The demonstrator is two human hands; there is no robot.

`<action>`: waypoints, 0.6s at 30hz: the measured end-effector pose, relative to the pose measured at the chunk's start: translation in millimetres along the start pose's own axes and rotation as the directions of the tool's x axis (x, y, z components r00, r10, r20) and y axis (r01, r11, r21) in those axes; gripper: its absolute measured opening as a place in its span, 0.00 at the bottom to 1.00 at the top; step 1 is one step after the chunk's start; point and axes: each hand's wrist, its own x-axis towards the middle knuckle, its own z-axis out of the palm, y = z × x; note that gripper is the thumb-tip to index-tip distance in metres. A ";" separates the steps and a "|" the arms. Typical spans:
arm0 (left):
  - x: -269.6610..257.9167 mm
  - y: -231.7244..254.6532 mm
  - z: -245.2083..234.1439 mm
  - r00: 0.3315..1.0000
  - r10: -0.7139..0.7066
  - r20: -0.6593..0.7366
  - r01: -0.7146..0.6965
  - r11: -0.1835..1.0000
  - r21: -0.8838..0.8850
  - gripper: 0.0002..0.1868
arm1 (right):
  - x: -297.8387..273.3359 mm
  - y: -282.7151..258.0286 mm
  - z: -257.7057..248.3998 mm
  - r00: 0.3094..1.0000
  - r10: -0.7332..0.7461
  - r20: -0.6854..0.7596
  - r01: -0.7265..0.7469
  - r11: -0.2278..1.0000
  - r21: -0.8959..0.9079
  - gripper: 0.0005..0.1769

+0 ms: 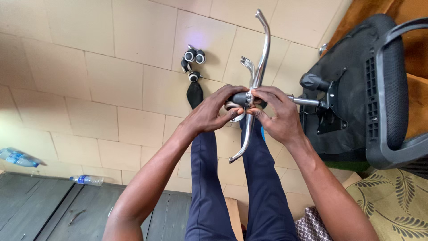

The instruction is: The person lifts an office chair, places it on a nearby surface, and removes the five caster wheels from the chair base one by one. The removed wheels are placed on the floor.

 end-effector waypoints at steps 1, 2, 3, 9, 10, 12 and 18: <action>4.1 1.2 1.1 0.999 0.034 0.001 -0.034 0.999 0.021 0.33 | -0.9 2.6 -2.6 1.000 -0.010 0.008 0.010 1.000 -0.010 0.28; 7.5 2.5 2.2 0.998 0.068 0.003 -0.068 0.997 0.042 0.33 | -1.5 4.4 -4.6 1.000 -0.020 0.016 0.020 1.000 -0.020 0.28; 6.8 3.8 2.0 0.996 0.092 0.000 -0.092 0.994 0.067 0.33 | -1.4 5.1 -3.8 0.999 -0.034 0.031 0.034 0.999 -0.020 0.29; 10.3 12.2 1.8 0.997 0.033 0.071 -0.038 0.997 0.064 0.26 | 7.1 9.4 -2.1 0.988 -0.123 0.093 0.134 0.982 -0.131 0.30; 12.3 13.0 2.4 0.997 0.020 0.071 -0.024 0.998 0.058 0.25 | 9.3 11.0 -3.3 0.986 -0.135 0.099 0.148 0.979 -0.139 0.30; 11.8 12.5 3.0 0.998 -0.017 0.068 0.014 0.999 0.048 0.25 | 12.7 12.7 -3.2 0.980 -0.162 0.117 0.178 0.973 -0.145 0.30; 1.3 -1.3 8.9 0.988 -0.087 0.129 0.075 0.993 0.094 0.24 | 13.7 14.7 -4.0 0.967 -0.132 0.219 0.156 0.983 -0.098 0.25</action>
